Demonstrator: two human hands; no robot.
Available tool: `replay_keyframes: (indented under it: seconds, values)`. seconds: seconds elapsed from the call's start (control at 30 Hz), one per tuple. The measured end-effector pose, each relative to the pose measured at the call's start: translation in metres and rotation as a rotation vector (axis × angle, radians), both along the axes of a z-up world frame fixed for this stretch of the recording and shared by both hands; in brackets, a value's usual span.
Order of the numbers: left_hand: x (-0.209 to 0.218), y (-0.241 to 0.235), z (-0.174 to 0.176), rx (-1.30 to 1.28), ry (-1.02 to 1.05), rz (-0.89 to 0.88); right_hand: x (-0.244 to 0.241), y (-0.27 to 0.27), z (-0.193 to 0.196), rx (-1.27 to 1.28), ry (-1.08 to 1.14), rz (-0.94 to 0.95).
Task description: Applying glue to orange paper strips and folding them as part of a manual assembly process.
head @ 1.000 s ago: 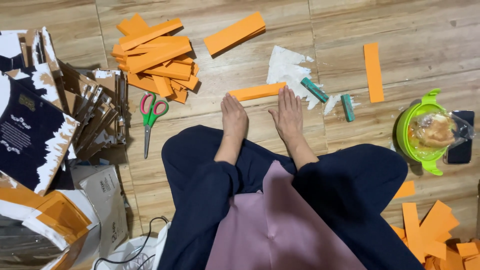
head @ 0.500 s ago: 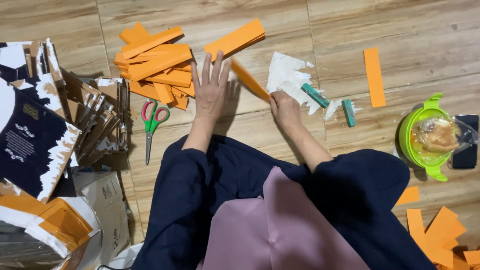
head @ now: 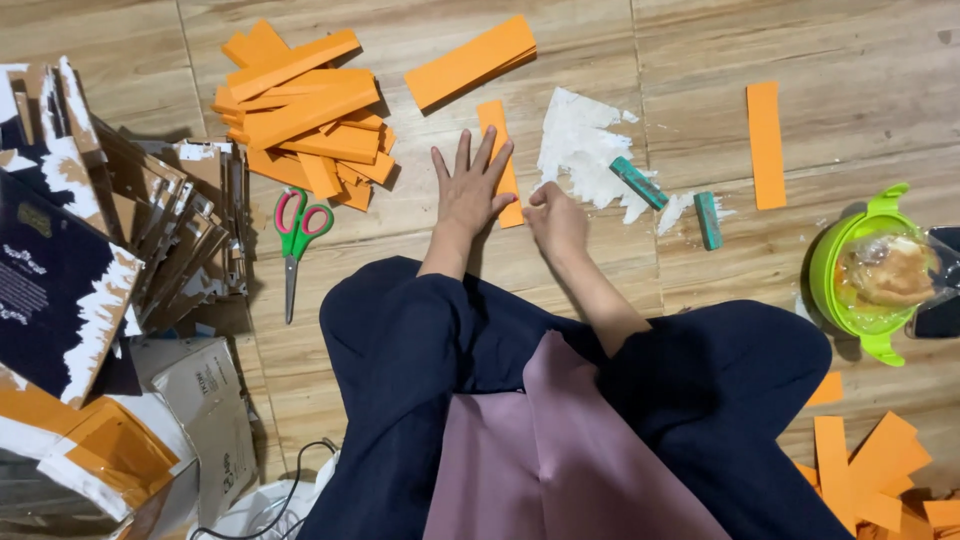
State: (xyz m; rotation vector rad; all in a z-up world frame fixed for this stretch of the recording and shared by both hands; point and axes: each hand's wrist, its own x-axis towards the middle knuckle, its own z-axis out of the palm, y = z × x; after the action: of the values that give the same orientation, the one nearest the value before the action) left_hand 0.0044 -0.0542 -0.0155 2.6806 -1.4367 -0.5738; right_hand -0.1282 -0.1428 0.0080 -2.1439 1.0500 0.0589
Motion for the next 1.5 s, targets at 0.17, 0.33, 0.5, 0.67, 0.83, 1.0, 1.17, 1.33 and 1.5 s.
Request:
replay_keyframes:
  seconds: [0.17, 0.33, 0.5, 0.67, 0.83, 1.0, 1.17, 1.33, 1.5]
  values:
    - [0.005, -0.001, 0.003, 0.038, 0.02, -0.009, -0.019, -0.037, 0.034, -0.583, 0.008, 0.037]
    - [0.013, -0.008, 0.006, 0.081, 0.016, -0.024, -0.047, -0.07, -0.007, -0.744, 0.018, 0.084]
    - [0.013, -0.007, 0.028, 0.122, 0.086, -0.03, -0.013, -0.017, 0.015, -0.532, -0.325, 0.454]
    - [0.015, -0.008, 0.025, 0.144, 0.089, -0.05, 0.002, -0.005, 0.003, -0.831, -0.321, 0.656]
    - [0.016, -0.007, 0.013, 0.086, 0.071, -0.097, 0.033, -0.022, 0.01, -0.985, -0.39, 0.684]
    - [0.02, -0.005, 0.019, 0.056, 0.093, -0.137, 0.088, -0.048, 0.023, -1.06, -0.415, 0.609]
    - [0.022, -0.004, 0.016, 0.045, 0.1, -0.129, 0.124, -0.072, -0.005, -1.06, -0.432, 0.571]
    - [0.023, -0.002, 0.012, 0.059, 0.093, -0.112, 0.104, -0.063, 0.009, -0.841, -0.416, 0.578]
    - [0.02, -0.004, 0.007, 0.063, 0.096, -0.102, 0.043, -0.034, 0.025, -0.668, -0.27, 0.762]
